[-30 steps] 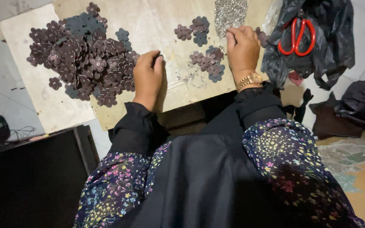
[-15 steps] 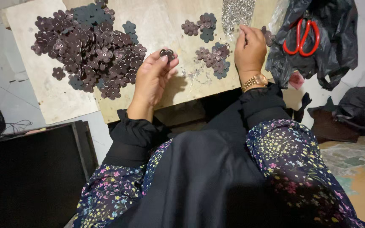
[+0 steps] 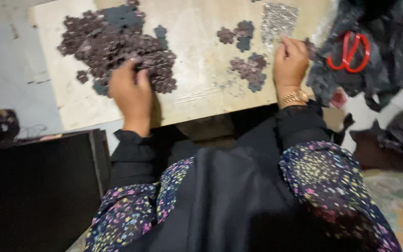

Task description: The person sits on the floor and repeatedly picks up small dark flower-shaped pieces and tiny metal fasteners from a wooden board. They attach the fasteners to the pieces by hand and place the finished units back on the board.

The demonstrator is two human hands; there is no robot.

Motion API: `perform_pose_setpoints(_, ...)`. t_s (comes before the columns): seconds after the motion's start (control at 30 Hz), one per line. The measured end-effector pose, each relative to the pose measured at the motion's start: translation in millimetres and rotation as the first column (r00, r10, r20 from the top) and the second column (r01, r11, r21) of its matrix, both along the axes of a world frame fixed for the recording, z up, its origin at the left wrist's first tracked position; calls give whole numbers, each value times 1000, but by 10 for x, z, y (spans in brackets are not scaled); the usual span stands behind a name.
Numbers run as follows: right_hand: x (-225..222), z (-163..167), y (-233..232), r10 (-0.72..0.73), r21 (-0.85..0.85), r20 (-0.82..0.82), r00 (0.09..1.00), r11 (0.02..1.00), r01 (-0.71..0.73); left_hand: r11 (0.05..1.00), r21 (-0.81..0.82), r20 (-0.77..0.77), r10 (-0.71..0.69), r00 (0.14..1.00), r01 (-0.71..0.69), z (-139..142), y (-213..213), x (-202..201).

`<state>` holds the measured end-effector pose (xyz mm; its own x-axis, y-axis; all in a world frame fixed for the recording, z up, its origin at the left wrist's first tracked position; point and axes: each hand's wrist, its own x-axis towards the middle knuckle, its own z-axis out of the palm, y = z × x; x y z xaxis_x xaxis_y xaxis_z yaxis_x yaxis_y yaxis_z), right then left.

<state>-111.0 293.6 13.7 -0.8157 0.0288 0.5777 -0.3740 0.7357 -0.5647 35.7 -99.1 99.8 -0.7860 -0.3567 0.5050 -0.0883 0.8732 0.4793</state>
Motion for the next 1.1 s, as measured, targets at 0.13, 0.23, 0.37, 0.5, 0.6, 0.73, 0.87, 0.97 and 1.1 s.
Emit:
perform_pose_setpoints(0.13, 101, 41, -53, -32, -71, 52, 998, 997, 36, 995, -100, -74, -22, 997, 15, 3, 149, -60)
perform_pose_setpoints(0.23, 140, 104, -94, -21, -149, 71, 997, 988, 31, 971, -7, -16, -239, 971, 239, -155, 482, -318)
perform_pose_setpoints(0.37, 141, 186, -126, -61, -144, 95, 994, 987, 74, 912, 125, -10, -392, 920, 390, -433, 1048, -828)
perform_pose_setpoints(0.5, 135, 222, -133, -65, -180, 137, 988, 980, 89, 939, 118, -14, -325, 946, 324, -617, 1389, -1223)
perform_pose_setpoints(0.6, 133, 228, -115, -50, -174, 113, 992, 982, 69, 947, 144, 20, -292, 956, 286, -694, 1473, -1339)
perform_pose_setpoints(0.73, 97, 230, -106, -52, -105, 68, 996, 993, 59, 944, 172, 19, -289, 957, 282, -756, 1435, -1365)
perform_pose_setpoints(0.87, 84, 216, -121, -45, -64, -38, 998, 997, 43, 879, 366, -93, -292, 952, 306, -838, 1377, -1337)
perform_pose_setpoints(0.97, 104, 200, -115, -57, -191, 134, 989, 978, 82, 565, 738, -196, -345, 918, 370, -922, 1363, -1222)
perform_pose_setpoints(1.1, 188, 219, -115, -45, -255, 85, 995, 965, 65, 244, 914, -232, -343, 910, 324, -987, 1344, -953)
